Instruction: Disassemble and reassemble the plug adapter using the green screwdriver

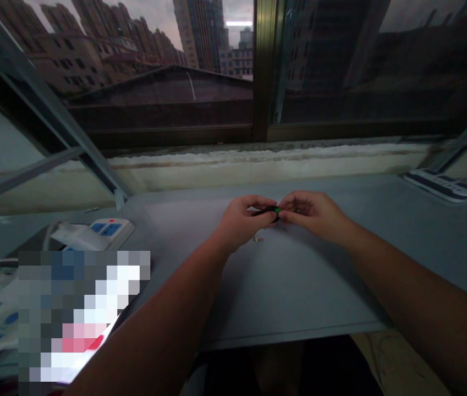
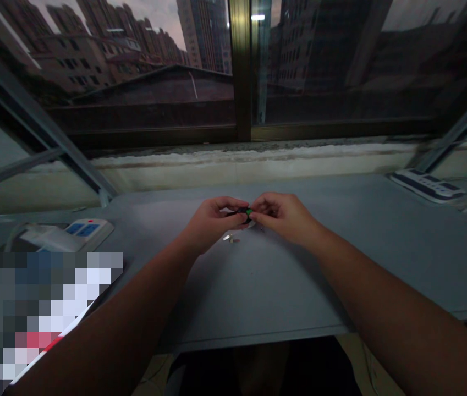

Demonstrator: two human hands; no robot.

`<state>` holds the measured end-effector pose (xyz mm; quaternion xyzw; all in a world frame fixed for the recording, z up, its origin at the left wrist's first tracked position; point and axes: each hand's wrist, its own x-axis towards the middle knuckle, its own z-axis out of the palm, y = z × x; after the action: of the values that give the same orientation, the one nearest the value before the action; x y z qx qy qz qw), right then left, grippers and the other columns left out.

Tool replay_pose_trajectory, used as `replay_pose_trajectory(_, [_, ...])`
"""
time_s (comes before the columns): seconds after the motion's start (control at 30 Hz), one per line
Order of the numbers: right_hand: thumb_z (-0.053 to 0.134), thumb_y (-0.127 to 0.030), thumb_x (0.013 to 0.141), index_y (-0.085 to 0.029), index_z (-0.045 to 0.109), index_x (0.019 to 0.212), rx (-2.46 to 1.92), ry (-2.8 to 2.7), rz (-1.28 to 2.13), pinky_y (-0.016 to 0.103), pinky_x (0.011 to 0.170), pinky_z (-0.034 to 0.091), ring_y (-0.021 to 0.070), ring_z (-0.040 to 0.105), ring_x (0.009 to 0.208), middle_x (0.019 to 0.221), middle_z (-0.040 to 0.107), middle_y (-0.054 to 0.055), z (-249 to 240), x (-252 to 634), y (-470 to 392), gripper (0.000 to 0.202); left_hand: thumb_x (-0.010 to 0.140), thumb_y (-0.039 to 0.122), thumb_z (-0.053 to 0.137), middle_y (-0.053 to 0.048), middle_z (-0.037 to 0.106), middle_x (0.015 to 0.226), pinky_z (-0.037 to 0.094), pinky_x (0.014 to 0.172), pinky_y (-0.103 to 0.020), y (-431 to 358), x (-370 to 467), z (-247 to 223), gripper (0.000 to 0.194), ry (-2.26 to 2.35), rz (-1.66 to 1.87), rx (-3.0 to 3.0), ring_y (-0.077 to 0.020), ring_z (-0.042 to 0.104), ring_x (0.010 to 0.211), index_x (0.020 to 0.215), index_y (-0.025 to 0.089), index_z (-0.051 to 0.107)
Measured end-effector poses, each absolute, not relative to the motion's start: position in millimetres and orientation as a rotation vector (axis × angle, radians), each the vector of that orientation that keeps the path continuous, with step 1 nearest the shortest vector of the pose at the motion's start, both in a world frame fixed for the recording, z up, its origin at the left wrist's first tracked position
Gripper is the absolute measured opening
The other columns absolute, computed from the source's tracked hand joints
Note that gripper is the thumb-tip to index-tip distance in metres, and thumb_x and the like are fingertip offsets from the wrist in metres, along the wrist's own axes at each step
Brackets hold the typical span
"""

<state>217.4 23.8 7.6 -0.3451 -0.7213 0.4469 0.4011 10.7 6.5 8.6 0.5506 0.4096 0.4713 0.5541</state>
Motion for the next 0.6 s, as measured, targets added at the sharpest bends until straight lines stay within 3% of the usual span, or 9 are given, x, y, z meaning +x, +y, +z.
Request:
replay_pose_trajectory(0.3, [0.084,-0.044,0.08,-0.018,0.073,0.1,-0.844,-1.764,1.317,0.033,0.076,0.056,0.0169,0.072,0.077,0.085,0.077,0.004,6.9,218.2,26.4,0.034,0.073,0.019,0.082,-0.005,0.077,0.085,0.061,0.082,-0.032,1.0,11.0,16.3,0.028,0.88,1.127,1.354,-0.0157,0.075,0.078,0.1,0.013,0.075])
replay_pose_trajectory(0.6, [0.08,-0.053,0.084,-0.018,0.072,0.085,-0.813,-1.818,1.349,0.03,0.073,0.054,0.0156,0.067,0.075,0.08,0.073,0.003,11.4,220.3,26.3,0.036,0.075,0.023,0.083,-0.006,0.075,0.089,0.058,0.083,-0.031,0.7,6.6,18.9,0.028,0.806,1.127,1.507,-0.0155,0.072,0.082,0.1,0.014,0.075])
